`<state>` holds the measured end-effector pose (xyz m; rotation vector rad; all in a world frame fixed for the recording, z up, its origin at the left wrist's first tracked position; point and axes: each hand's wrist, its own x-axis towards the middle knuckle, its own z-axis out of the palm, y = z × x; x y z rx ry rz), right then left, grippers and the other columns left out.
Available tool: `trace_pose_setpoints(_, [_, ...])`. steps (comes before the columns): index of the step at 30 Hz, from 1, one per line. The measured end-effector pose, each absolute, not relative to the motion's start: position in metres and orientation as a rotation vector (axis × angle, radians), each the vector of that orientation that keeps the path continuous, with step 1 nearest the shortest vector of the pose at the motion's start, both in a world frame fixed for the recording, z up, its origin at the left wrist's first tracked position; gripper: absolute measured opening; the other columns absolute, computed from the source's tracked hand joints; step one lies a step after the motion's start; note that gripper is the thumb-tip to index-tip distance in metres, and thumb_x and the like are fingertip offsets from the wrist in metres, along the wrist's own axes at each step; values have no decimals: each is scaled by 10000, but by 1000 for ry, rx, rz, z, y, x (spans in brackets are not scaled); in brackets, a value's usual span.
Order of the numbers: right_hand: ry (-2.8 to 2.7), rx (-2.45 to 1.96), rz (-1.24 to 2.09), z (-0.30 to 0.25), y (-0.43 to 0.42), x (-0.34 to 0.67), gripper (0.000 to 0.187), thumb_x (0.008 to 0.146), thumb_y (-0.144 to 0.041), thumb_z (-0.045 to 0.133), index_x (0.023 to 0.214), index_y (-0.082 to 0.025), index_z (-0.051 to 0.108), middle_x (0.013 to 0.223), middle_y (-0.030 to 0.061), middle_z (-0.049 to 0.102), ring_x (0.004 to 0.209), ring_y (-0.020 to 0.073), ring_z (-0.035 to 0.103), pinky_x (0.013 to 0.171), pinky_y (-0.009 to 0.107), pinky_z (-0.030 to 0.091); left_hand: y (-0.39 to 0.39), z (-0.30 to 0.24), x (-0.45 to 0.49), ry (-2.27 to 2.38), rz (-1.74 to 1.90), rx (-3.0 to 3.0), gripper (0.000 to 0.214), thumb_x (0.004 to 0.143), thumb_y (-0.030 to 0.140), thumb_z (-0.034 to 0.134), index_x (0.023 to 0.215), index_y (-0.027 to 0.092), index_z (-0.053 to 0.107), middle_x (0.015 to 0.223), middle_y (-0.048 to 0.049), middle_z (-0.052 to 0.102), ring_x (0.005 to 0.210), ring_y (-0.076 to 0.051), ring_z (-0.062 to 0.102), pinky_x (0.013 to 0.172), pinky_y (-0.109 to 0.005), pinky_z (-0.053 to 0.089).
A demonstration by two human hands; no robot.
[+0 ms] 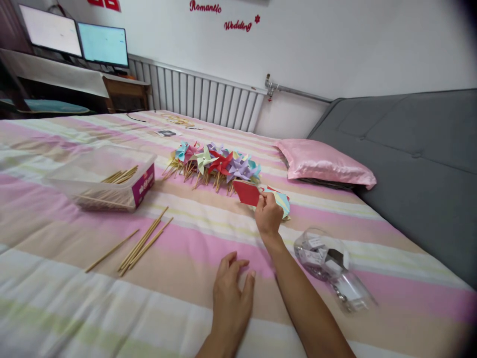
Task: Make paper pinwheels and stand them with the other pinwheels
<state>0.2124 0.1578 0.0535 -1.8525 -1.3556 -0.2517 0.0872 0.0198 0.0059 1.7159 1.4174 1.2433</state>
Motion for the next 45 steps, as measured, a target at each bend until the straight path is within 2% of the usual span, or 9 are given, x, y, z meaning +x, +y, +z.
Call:
trace_pose_setpoints(4, [-1696, -1920, -224, 42, 155, 202, 278, 926, -233, 365, 1043, -198, 615, 834, 60, 717, 733, 187, 654, 642, 255, 371, 19, 8, 87, 1421, 1232, 1712, 243, 806, 270, 508, 921, 138, 677, 1122, -170, 571, 1079, -269, 572, 889, -437, 495])
trace_pose_setpoints(9, [-2124, -1872, -176, 39, 149, 190, 209, 866, -234, 447, 961, -229, 634, 847, 49, 715, 775, 212, 650, 633, 269, 373, 19, 9, 86, 1418, 1210, 1731, 255, 805, 270, 505, 934, 132, 676, 1127, -176, 568, 1082, -270, 569, 914, -448, 477])
trace_pose_setpoints(13, [-2196, -1824, -138, 38, 147, 190, 157, 814, -252, 510, 871, -234, 655, 831, 33, 714, 781, 206, 642, 634, 268, 374, 19, 8, 86, 1418, 1196, 1736, 260, 804, 265, 499, 943, 130, 673, 1137, -179, 562, 1088, -270, 563, 921, -452, 471])
trace_pose_setpoints(19, [-2262, -1755, -85, 35, 150, 196, 145, 771, -329, 586, 873, -257, 659, 914, 8, 702, 843, 201, 621, 643, 267, 383, 19, 8, 86, 1429, 1189, 1741, 249, 793, 256, 508, 935, 137, 673, 1132, -174, 569, 1091, -275, 562, 916, -457, 473])
trace_pose_setpoints(32, [-2055, -1811, 29, 35, 157, 202, 207, 792, -421, 592, 912, -266, 658, 983, -3, 691, 923, 179, 616, 732, 261, 426, 18, 9, 86, 1420, 1192, 1723, 231, 792, 253, 511, 929, 149, 665, 1134, -165, 566, 1094, -277, 562, 906, -465, 479])
trace_pose_setpoints(35, [-1671, -2055, 9, 50, 156, 219, 271, 833, -427, 523, 1013, -248, 618, 1024, 34, 679, 945, 201, 624, 769, 300, 442, 18, 9, 86, 1416, 1189, 1717, 227, 790, 249, 513, 925, 147, 664, 1129, -166, 566, 1100, -280, 557, 908, -467, 477])
trace_pose_setpoints(39, [-1348, -2461, 134, 70, 152, 252, 446, 827, -417, 520, 1158, -117, 514, 1089, 191, 637, 1038, 317, 598, 806, 407, 443, 18, 9, 86, 1411, 1172, 1722, 230, 795, 251, 511, 930, 145, 664, 1143, -168, 555, 1105, -278, 552, 915, -468, 471])
trace_pose_setpoints(41, [-1313, -2523, 223, 73, 150, 267, 529, 807, -432, 544, 1163, -45, 494, 965, 231, 662, 986, 349, 619, 785, 435, 448, 17, 9, 85, 1415, 1165, 1728, 230, 796, 248, 510, 930, 143, 664, 1146, -169, 553, 1113, -277, 546, 921, -465, 466])
trace_pose_setpoints(45, [-1291, -2538, 451, 66, 152, 283, 613, 772, -473, 578, 1153, -3, 478, 583, 109, 655, 616, 274, 672, 671, 384, 477, 18, 8, 86, 1417, 1162, 1733, 233, 795, 244, 508, 938, 142, 661, 1148, -166, 551, 1115, -272, 546, 915, -453, 472])
